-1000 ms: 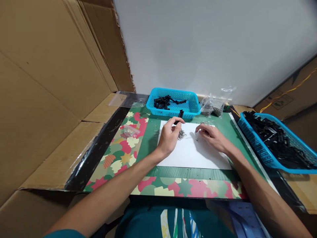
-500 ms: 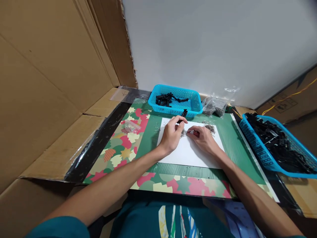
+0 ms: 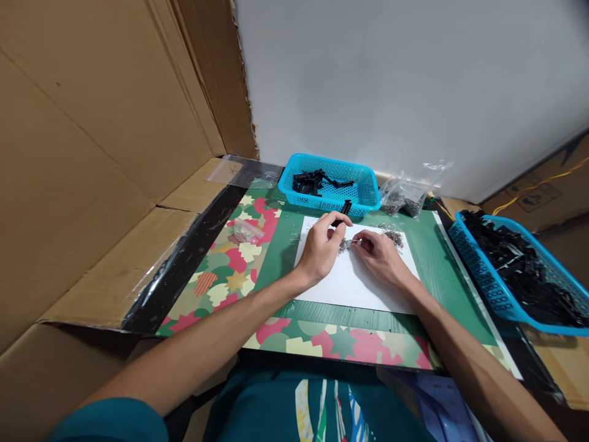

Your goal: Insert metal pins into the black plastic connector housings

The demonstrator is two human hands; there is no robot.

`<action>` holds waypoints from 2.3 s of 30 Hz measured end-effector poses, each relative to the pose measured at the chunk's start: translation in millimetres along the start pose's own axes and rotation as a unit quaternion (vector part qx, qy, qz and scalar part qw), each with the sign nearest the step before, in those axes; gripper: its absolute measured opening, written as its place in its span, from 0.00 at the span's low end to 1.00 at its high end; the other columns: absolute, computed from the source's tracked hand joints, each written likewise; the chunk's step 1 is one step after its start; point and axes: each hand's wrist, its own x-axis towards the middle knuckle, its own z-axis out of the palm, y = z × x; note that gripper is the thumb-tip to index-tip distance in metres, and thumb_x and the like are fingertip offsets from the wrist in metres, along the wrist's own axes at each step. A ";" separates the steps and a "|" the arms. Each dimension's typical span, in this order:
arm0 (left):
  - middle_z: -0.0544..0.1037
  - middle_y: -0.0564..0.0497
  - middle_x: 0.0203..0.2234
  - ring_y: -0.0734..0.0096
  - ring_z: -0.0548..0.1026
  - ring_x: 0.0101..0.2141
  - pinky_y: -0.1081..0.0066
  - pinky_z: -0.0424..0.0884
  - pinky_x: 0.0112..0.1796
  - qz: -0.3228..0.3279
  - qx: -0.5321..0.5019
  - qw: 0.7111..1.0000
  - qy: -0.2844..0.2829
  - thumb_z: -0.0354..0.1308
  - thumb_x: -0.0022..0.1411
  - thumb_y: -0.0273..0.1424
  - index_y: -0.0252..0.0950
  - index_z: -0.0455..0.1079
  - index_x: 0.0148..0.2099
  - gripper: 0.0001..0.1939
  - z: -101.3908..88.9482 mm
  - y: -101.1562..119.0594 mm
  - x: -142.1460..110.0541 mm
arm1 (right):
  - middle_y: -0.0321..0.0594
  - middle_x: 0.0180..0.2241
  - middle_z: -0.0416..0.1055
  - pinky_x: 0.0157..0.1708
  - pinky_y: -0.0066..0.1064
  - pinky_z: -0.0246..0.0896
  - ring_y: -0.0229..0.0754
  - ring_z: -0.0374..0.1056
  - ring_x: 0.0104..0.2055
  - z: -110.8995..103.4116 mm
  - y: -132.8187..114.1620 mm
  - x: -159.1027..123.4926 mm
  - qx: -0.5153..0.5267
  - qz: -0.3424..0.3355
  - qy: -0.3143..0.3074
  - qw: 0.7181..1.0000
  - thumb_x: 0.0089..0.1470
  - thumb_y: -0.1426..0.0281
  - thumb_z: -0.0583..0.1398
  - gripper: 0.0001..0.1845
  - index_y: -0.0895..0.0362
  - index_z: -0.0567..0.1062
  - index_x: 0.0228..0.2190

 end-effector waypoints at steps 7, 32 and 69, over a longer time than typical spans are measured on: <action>0.72 0.53 0.31 0.75 0.65 0.26 0.73 0.61 0.26 -0.005 -0.003 1.000 -0.002 0.52 0.71 0.33 0.37 0.73 0.43 0.09 0.2 2.0 -0.4 | 0.40 0.28 0.77 0.32 0.33 0.54 0.41 0.66 0.28 1.6 -0.5 0.1 0.004 0.002 -0.009 1.000 0.61 0.68 0.59 0.10 0.58 0.80 0.34; 0.69 0.55 0.25 0.76 0.61 0.22 0.73 0.58 0.25 -0.033 -0.002 0.998 0.048 0.55 0.66 0.30 0.37 0.74 0.40 0.06 -4.0 -4.3 5.6 | 0.36 0.22 0.69 0.37 0.37 0.54 0.41 0.61 0.25 13.5 -10.6 -7.8 -0.021 -0.101 0.127 0.987 0.65 0.66 0.59 0.11 0.55 0.80 0.34; 0.73 0.50 0.38 0.73 0.70 0.33 0.71 0.66 0.34 0.047 0.023 0.993 -0.108 0.60 0.72 0.41 0.36 0.71 0.42 0.13 -2.9 -3.9 -0.9 | 0.33 0.24 0.60 0.27 0.32 0.44 0.37 0.49 0.27 -8.3 -16.5 -9.8 0.476 0.087 0.028 0.875 0.54 0.58 0.69 0.14 0.56 0.79 0.30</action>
